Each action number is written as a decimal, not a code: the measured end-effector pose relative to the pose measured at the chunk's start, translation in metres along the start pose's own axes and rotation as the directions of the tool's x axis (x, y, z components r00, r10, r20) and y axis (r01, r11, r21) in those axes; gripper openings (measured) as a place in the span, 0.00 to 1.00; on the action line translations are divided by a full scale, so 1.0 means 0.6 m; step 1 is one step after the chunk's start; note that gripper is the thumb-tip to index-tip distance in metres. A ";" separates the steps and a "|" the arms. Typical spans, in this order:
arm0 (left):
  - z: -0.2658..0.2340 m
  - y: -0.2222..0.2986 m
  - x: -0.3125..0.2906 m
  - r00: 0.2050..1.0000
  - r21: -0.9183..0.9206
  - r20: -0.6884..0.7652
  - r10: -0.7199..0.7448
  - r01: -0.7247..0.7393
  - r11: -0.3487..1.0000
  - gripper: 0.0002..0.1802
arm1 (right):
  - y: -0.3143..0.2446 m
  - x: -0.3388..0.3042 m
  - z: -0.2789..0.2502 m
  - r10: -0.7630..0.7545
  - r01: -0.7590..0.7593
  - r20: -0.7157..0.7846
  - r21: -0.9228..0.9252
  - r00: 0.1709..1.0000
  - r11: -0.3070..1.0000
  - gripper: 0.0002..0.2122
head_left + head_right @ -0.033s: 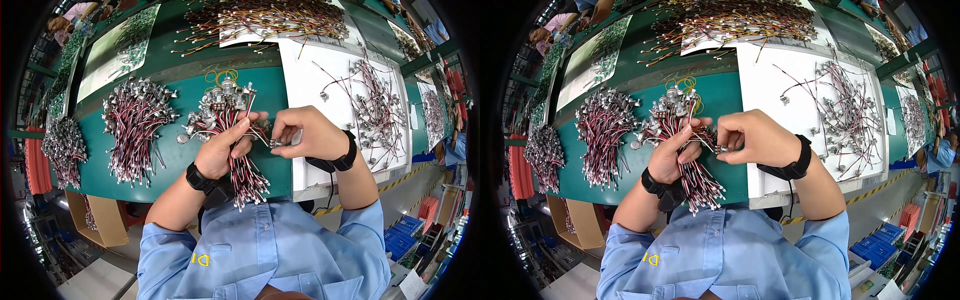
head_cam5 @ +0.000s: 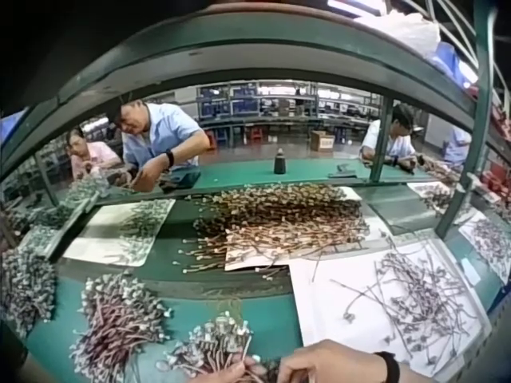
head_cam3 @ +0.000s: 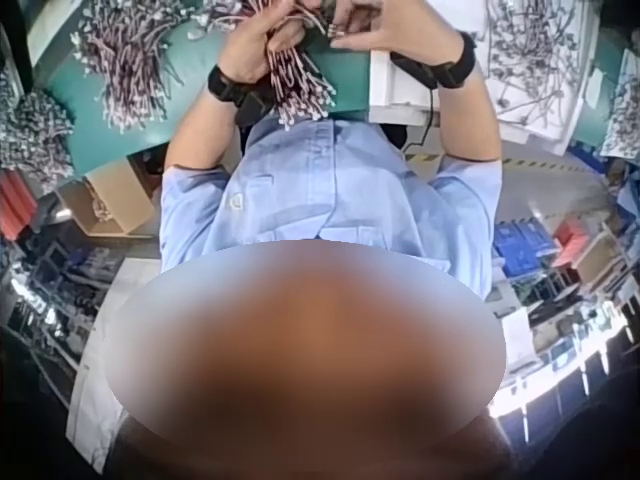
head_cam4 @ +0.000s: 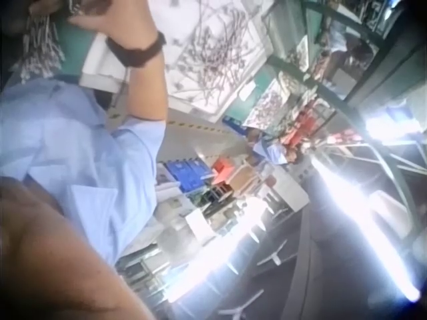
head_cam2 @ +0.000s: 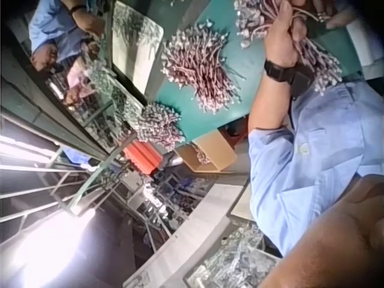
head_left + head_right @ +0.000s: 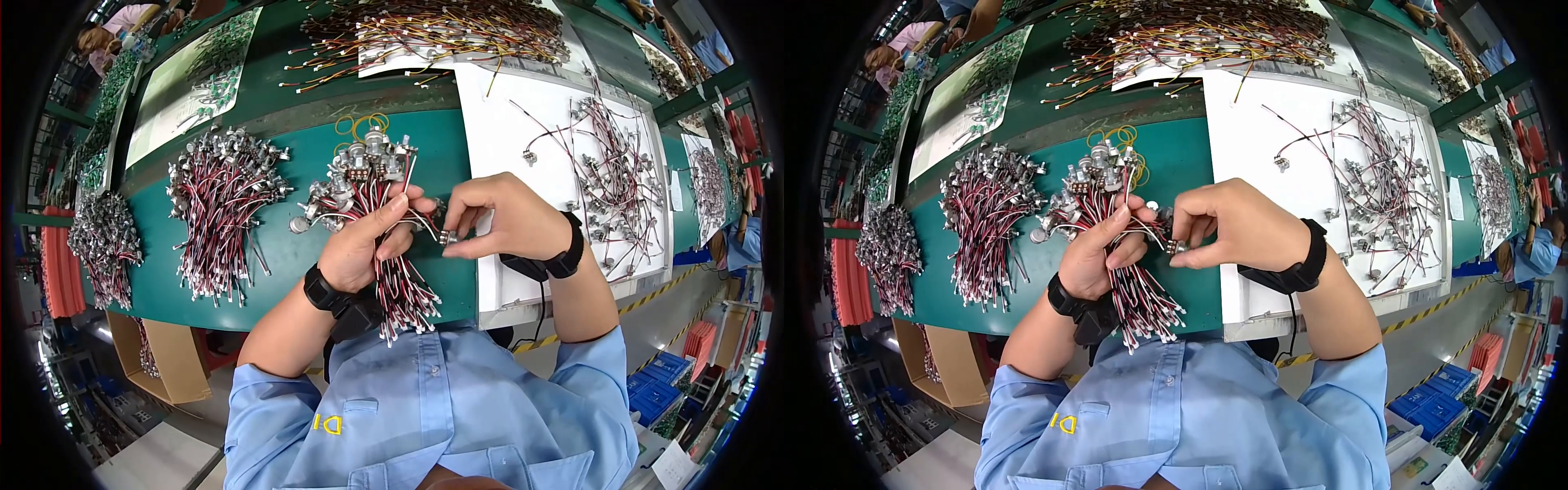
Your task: The person gathers a bundle of wire harnesses and components, then picks up individual harnesses from a tray and adds them to the bundle one by one. After adding several harnesses to the bundle, they set it down on the green work surface.
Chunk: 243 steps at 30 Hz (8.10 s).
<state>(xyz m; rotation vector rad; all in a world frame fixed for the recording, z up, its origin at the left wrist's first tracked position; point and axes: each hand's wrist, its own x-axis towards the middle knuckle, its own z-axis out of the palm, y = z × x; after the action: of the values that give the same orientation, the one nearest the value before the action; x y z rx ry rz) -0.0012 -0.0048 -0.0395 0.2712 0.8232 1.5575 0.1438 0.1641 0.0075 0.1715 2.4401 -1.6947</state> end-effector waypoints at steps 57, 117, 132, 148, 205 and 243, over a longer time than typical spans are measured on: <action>-0.008 -0.005 0.007 0.943 0.074 0.260 -0.207 0.195 0.978 0.15 | 0.002 0.024 0.052 -0.234 0.221 -0.593 -0.095 0.770 0.971 0.12; -0.012 0.007 0.002 0.988 -0.003 0.152 -0.021 0.022 1.000 0.06 | 0.021 0.029 0.049 0.097 0.221 -0.478 0.564 0.873 0.796 0.01; -0.015 0.005 0.003 0.993 -0.026 0.108 -0.041 0.044 0.999 0.05 | 0.023 0.027 0.039 0.137 0.096 -0.391 0.521 0.910 0.848 0.06; -0.001 0.009 -0.001 0.990 -0.072 0.141 -0.015 0.025 0.997 0.10 | 0.024 0.017 0.016 0.269 -0.232 -0.287 0.156 0.919 0.960 0.06; -0.012 -0.002 0.002 0.960 0.096 0.246 -0.136 0.115 0.989 0.15 | 0.006 0.018 0.033 -0.414 0.268 -0.477 -0.344 0.775 0.900 0.11; 0.015 -0.017 -0.009 0.979 0.426 0.200 -0.026 -0.064 0.902 0.10 | -0.029 0.004 0.081 -0.178 0.085 -0.587 -0.183 0.790 0.979 0.11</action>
<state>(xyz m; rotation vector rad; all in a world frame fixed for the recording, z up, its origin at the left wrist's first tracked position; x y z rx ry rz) 0.0129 -0.0071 -0.0381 0.7511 1.0003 1.3240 0.1415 0.1125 0.0065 0.6259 3.0874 -1.6954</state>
